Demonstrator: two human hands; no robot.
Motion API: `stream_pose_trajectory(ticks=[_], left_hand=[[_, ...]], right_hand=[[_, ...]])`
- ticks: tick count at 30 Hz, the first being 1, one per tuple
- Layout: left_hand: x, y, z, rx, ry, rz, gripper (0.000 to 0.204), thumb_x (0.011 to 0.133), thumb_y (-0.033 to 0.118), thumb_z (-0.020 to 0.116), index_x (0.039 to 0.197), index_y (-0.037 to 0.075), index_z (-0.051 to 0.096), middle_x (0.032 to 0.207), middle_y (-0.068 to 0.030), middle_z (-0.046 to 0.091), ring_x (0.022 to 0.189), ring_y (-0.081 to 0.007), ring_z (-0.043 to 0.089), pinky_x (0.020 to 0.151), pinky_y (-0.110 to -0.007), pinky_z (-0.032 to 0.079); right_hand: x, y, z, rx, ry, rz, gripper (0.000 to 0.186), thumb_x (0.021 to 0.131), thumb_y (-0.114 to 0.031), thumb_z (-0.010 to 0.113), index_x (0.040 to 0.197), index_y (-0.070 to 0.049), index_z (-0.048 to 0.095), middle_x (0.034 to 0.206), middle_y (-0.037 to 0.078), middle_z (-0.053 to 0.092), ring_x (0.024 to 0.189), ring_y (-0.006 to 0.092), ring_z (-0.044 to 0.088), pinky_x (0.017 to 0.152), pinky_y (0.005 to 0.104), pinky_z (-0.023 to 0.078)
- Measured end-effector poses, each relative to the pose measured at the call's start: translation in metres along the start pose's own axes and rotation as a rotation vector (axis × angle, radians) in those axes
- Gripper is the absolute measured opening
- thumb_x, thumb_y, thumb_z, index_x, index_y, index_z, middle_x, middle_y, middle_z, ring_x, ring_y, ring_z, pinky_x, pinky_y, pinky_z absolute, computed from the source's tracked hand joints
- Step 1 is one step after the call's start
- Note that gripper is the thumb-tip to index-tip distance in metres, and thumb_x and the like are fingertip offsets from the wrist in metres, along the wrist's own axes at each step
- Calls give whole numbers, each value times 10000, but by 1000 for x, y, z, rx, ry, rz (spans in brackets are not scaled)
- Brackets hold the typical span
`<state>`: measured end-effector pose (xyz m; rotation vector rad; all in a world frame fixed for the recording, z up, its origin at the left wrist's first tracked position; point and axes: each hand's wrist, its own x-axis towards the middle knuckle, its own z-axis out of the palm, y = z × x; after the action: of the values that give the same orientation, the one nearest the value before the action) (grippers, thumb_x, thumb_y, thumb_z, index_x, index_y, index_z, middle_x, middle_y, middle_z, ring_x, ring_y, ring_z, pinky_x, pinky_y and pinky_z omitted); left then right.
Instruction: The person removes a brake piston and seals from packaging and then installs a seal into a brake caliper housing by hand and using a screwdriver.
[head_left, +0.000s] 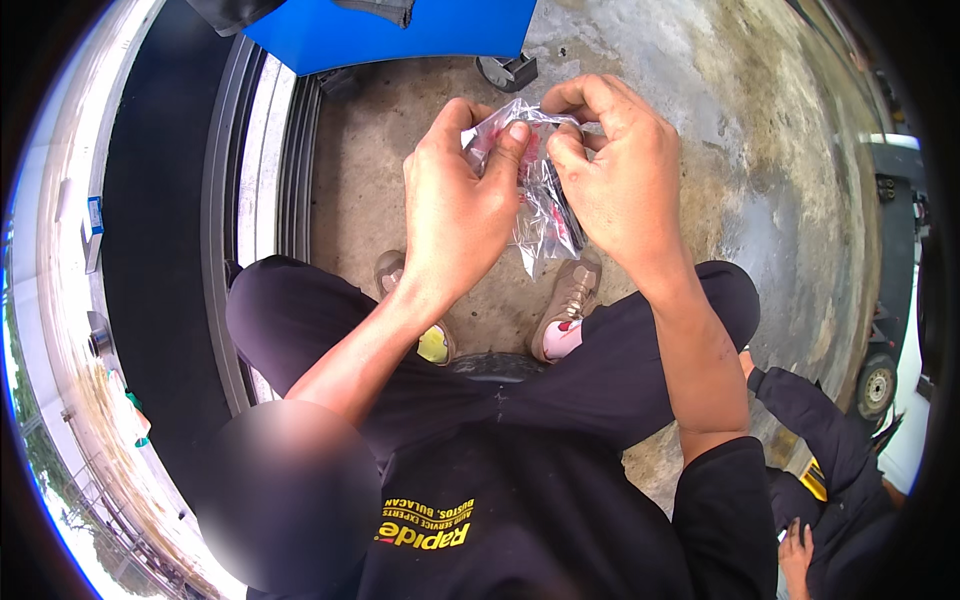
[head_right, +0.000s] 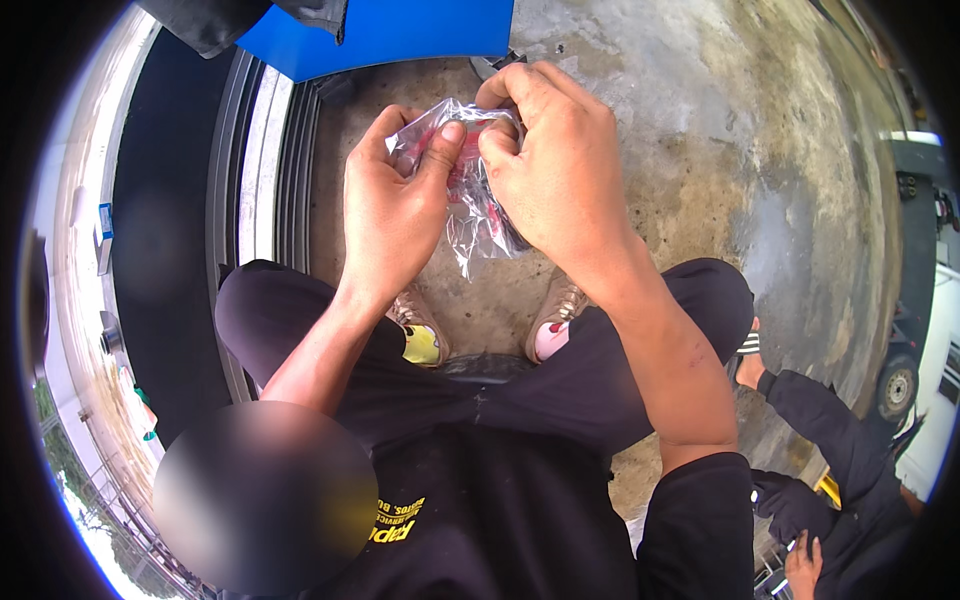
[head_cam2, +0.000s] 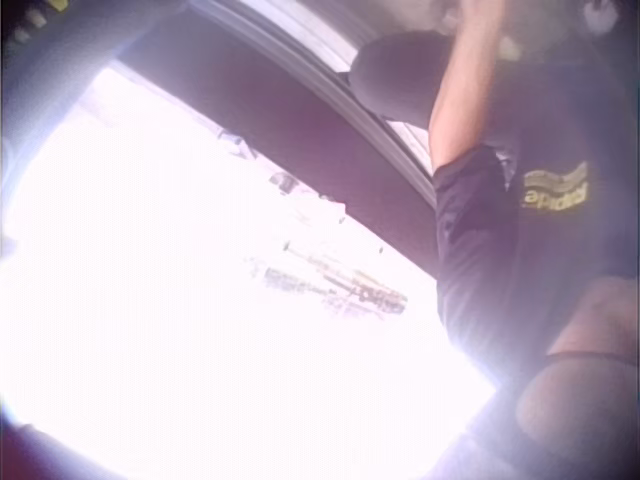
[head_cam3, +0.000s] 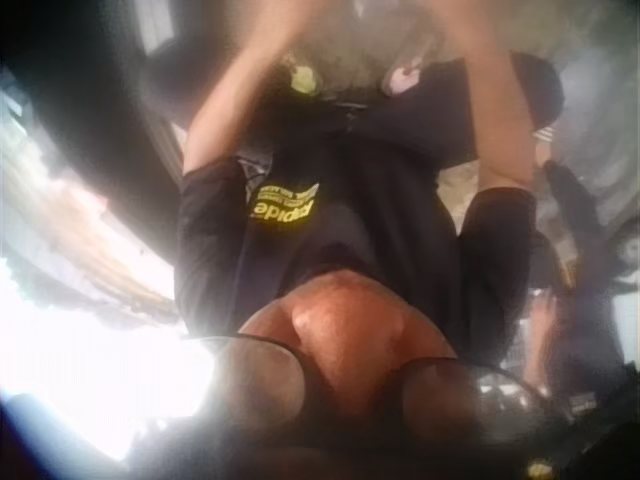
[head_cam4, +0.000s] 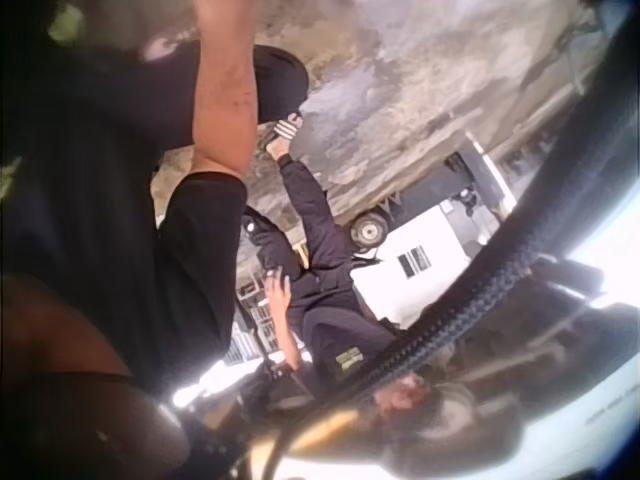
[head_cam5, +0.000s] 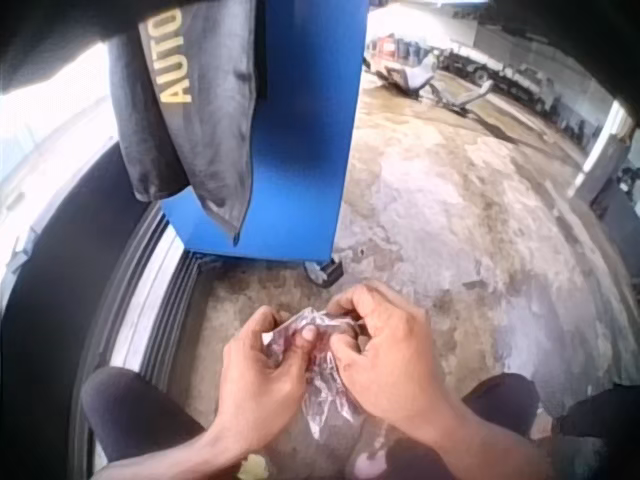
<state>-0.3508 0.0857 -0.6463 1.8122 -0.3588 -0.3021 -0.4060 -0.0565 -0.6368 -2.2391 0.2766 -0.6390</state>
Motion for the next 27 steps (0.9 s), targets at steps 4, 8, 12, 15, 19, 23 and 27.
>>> stream_pose_trajectory(ticks=[4,8,12,15,19,23,27], left_hand=[[9,-13,-8,-209,-30,27,249,1029,222,681,971,-18,710,661,-18,658,590,-62,574,525,-283,432],[7,-17,-10,-181,-94,-63,305,1063,256,632,1033,-29,736,716,4,668,624,-32,547,538,-248,427],[8,-17,-8,-244,-108,-56,323,1059,264,638,1045,-45,734,746,4,674,649,-35,539,558,-251,431],[11,-16,-14,-262,-205,-158,320,1059,261,642,1067,-47,728,805,-6,693,701,-41,574,606,-242,465],[15,-14,-24,-331,-380,-215,318,1058,265,651,1121,-39,715,915,-40,739,766,-56,655,662,-230,530],[14,-15,-29,-400,-390,-244,299,1058,269,648,1078,-18,729,896,-39,745,738,-63,677,647,-230,544],[15,-13,-31,-401,-369,-231,287,1063,264,632,1034,-2,739,849,-25,739,727,-52,673,642,-222,537]], right_hand=[[1,-1,-8,173,-103,95,155,860,-16,728,1014,-17,711,883,132,710,762,278,716,704,365,567],[0,-3,-10,31,-122,-1,136,887,-33,743,1019,-39,712,911,104,731,795,240,727,716,354,580],[-1,-1,-10,-58,-131,-109,127,916,12,711,1030,-42,722,934,75,739,825,167,730,751,300,604],[-2,-2,-14,-56,-142,-158,151,907,35,696,1029,-47,725,909,68,725,794,171,717,727,296,585],[-6,-4,-19,-91,-175,-202,167,872,8,708,1015,-78,710,886,74,690,760,270,699,679,383,560],[-6,-1,-17,-62,-174,-316,166,857,-2,726,1010,-66,716,971,65,695,784,268,703,705,376,570],[-7,-1,-18,-64,-182,-349,154,839,-39,759,984,-57,708,1022,41,685,832,256,700,743,370,573]])
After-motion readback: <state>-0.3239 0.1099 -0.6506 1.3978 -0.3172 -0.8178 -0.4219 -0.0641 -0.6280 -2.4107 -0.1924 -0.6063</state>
